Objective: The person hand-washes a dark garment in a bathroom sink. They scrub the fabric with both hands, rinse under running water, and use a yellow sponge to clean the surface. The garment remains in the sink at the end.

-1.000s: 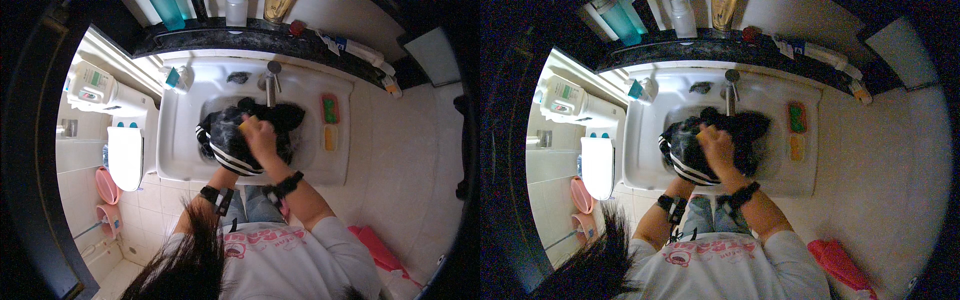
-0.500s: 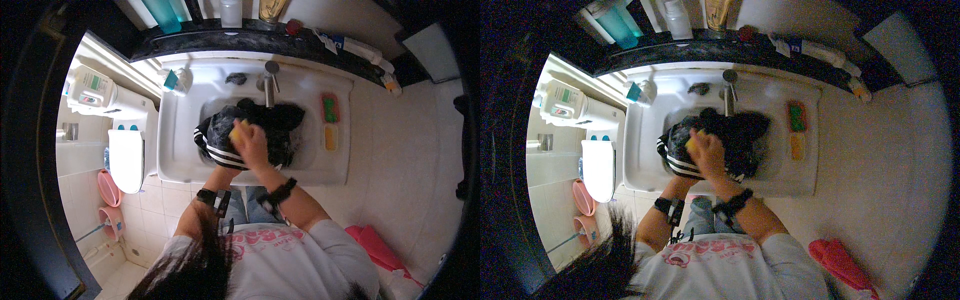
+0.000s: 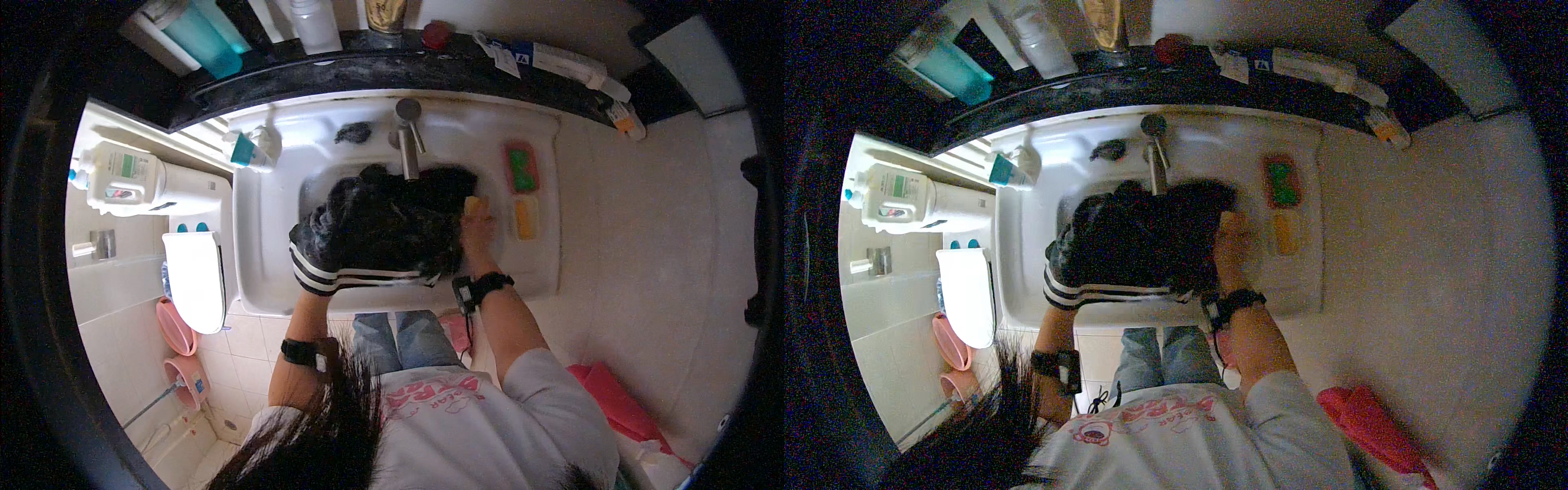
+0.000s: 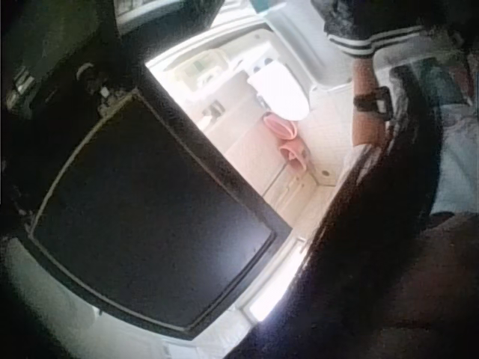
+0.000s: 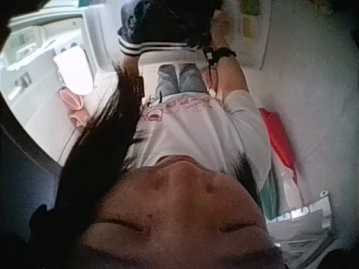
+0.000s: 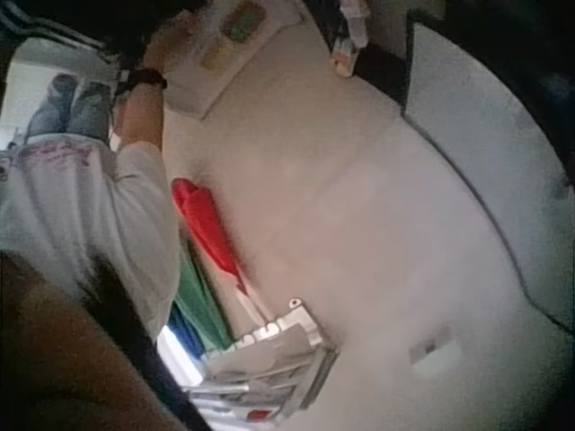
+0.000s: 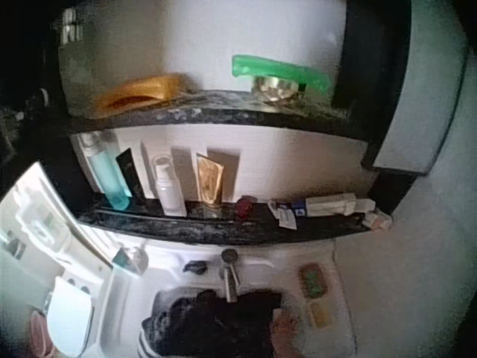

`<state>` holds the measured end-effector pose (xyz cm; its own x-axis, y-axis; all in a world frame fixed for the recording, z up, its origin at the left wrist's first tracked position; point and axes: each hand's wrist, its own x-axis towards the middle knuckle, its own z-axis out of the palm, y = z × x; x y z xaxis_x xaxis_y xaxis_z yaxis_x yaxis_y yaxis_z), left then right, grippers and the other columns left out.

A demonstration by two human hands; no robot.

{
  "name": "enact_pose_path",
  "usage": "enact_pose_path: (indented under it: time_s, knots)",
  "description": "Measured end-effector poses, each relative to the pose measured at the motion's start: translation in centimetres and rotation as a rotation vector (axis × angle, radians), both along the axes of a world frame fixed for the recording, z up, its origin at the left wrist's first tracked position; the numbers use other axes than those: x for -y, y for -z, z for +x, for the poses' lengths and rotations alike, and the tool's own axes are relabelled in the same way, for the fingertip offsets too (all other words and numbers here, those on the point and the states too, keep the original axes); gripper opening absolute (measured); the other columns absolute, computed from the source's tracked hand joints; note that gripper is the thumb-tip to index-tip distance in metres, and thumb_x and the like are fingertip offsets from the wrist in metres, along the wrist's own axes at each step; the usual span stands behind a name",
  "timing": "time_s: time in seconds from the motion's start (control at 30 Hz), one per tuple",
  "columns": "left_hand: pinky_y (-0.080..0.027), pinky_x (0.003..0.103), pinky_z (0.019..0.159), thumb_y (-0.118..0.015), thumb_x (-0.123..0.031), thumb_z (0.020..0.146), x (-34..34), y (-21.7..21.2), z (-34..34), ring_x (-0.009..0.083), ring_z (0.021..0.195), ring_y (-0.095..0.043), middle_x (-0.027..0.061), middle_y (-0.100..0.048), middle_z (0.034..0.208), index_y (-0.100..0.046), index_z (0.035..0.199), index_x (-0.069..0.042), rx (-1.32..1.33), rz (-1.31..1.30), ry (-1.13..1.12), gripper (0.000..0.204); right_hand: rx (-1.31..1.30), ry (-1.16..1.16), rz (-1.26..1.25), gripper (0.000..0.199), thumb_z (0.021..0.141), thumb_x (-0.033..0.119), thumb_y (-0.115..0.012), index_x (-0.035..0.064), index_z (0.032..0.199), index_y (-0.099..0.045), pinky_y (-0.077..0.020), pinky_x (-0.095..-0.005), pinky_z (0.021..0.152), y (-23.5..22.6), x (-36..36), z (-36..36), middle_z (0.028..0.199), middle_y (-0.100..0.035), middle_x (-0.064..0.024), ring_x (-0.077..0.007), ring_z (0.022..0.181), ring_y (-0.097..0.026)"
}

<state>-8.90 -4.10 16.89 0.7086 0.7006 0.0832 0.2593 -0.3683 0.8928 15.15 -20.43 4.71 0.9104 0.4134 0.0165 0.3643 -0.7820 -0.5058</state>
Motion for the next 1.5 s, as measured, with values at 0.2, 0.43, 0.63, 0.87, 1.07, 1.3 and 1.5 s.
enact_pose_path:
  time_s: [0.2, 0.43, 0.63, 0.87, 1.07, 1.3, 1.5]
  knots:
    - [-0.036, 0.036, 0.098, -0.067, -0.035, 0.074, -0.8, 0.8, 0.8, 0.0273, 0.114, -0.046, 0.0137, -0.051, 0.122, -0.041, 0.127, -0.004, -0.126, 0.393, -0.015, 0.067, -0.434, -0.071, -0.066, 0.04, 0.084, 0.011, -0.054, 0.0018, 0.122, -0.046, -0.0441, -0.0434, 0.082, 4.8, 1.4, 3.4, 0.116, -0.049, -0.0207, -0.0359, 0.095, -0.054]
    - [-0.039, 0.036, 0.094, -0.064, -0.031, 0.077, 1.1, -0.6, 0.6, 0.0269, 0.109, -0.049, 0.0131, -0.053, 0.119, -0.045, 0.123, -0.004, -0.01, -0.106, -0.081, 0.057, 0.123, -0.584, -0.721, 0.036, 0.087, 0.012, -0.044, 0.0071, 0.122, -0.049, -0.0404, -0.0431, 0.094, 9.6, 1.1, 3.9, 0.124, -0.048, -0.0146, -0.0328, 0.111, -0.049]
    - [-0.041, 0.037, 0.09, -0.061, -0.028, 0.079, 1.6, 0.6, 3.0, 0.0266, 0.104, -0.052, 0.0126, -0.055, 0.117, -0.049, 0.119, -0.005, 0.292, -0.558, -0.14, 0.048, 0.019, -0.539, -0.035, 0.043, 0.082, 0.014, -0.055, 0.0071, 0.124, -0.047, -0.0448, -0.0406, 0.086, 5.9, 0.0, 2.7, 0.118, -0.051, -0.0192, -0.0317, 0.103, -0.052]
    - [-0.042, 0.038, 0.089, -0.044, -0.031, 0.091, 3.7, 3.0, 5.1, 0.024, 0.101, -0.05, 0.0086, -0.054, 0.11, -0.049, 0.112, -0.008, 0.629, -0.919, 0.215, 0.032, -0.001, -0.953, 0.373, 0.055, 0.07, 0.014, -0.069, 0.0214, 0.122, -0.05, -0.0467, -0.0462, 0.074, -9.4, -4.7, -9.6, 0.102, -0.055, -0.0149, -0.0356, 0.091, -0.054]
    - [-0.031, 0.04, 0.098, -0.039, -0.029, 0.092, 4.4, 3.2, 4.7, 0.0258, 0.107, -0.043, 0.0088, -0.047, 0.114, -0.041, 0.119, -0.008, 0.529, -0.761, 0.125, 0.034, 0.064, -0.639, 0.054, 0.045, 0.082, 0.029, -0.056, 0.0274, 0.126, -0.048, -0.0447, -0.0498, 0.068, -12.9, -8.8, -13.2, 0.098, -0.052, -0.0182, -0.0363, 0.087, -0.051]
    - [-0.035, 0.034, 0.1, -0.032, -0.038, 0.095, 4.8, 2.0, 3.3, 0.0223, 0.113, -0.046, 0.0074, -0.048, 0.121, -0.039, 0.128, -0.011, 1.308, -1.35, 0.279, 0.043, 0.122, -0.891, 0.073, 0.049, 0.075, 0.038, -0.063, 0.0268, 0.121, -0.052, -0.0428, -0.0513, 0.065, -12.3, -10.4, -13.8, 0.095, -0.051, -0.016, -0.0358, 0.09, -0.05]
    - [-0.042, 0.032, 0.093, -0.033, -0.041, 0.095, 4.6, 4.0, 1.3, 0.0208, 0.107, -0.051, 0.0054, -0.051, 0.121, -0.044, 0.126, -0.013, 0.947, -1.394, -0.089, 0.043, -0.762, -0.772, 0.173, 0.052, 0.084, 0.032, -0.058, 0.0125, 0.13, -0.044, -0.0428, -0.0376, 0.086, -9.4, -11.9, -10.7, 0.107, -0.058, -0.0232, -0.0334, 0.097, -0.056]
